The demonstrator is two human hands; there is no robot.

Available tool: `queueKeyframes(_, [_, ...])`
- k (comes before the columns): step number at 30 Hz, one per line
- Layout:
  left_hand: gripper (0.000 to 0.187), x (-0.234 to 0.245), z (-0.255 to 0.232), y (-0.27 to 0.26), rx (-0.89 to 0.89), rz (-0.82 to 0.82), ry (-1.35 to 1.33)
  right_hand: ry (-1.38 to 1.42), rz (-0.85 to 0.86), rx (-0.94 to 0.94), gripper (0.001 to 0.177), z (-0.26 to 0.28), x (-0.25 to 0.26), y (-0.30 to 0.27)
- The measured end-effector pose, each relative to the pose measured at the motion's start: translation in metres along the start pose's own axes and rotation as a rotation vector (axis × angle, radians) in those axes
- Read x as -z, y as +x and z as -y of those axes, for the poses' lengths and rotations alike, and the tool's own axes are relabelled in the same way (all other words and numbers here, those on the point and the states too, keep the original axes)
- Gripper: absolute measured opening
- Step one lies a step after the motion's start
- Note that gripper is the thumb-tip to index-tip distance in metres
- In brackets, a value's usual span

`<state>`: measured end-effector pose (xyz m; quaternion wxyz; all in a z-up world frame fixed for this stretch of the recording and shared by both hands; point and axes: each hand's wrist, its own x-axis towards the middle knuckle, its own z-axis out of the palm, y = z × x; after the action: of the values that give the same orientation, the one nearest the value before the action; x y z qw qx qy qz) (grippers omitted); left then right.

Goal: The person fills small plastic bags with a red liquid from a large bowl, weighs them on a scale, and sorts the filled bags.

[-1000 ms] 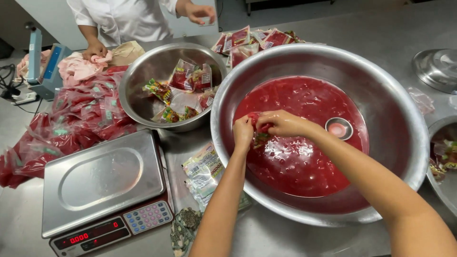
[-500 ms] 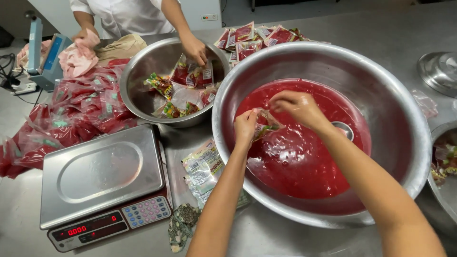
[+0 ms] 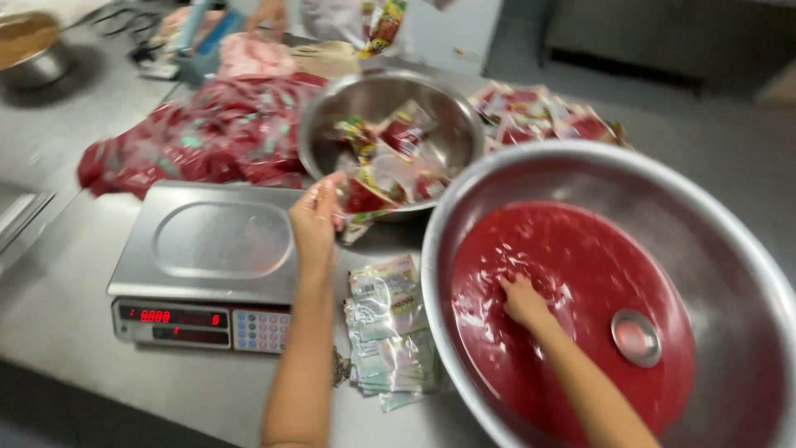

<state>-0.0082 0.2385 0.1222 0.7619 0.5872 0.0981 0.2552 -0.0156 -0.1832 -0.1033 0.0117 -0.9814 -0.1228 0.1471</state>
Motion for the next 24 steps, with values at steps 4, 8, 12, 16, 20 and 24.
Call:
queueKeyframes(4, [0.022, 0.090, 0.012, 0.054, -0.243, -0.136, 0.554, 0.006, 0.061, -0.137, 0.060, -0.002, 0.010, 0.028])
queueKeyframes(8, [0.017, 0.162, 0.078, 0.083, -0.358, -0.176, 1.048, -0.008, 0.016, -0.141, 0.054, -0.009, -0.006, 0.036])
queueKeyframes(12, [0.028, 0.150, 0.057, 0.045, -0.388, -0.082, 1.097, 0.124, 0.139, -0.140, 0.048, 0.027, 0.058, -0.003])
queueKeyframes(16, [0.051, 0.128, 0.064, 0.017, -0.521, -0.184, 1.194, 0.149, 0.206, -0.178, 0.048, 0.020, 0.083, -0.009])
queueKeyframes(20, [0.044, 0.112, 0.044, 0.002, -0.558, -0.146, 1.244, 0.119, 0.127, -0.138, 0.035, -0.016, 0.104, -0.004])
queueKeyframes(24, [0.042, 0.113, 0.027, -0.003, -0.513, -0.138, 1.193, 0.068, 0.157, -0.118, 0.035, 0.003, 0.148, -0.016])
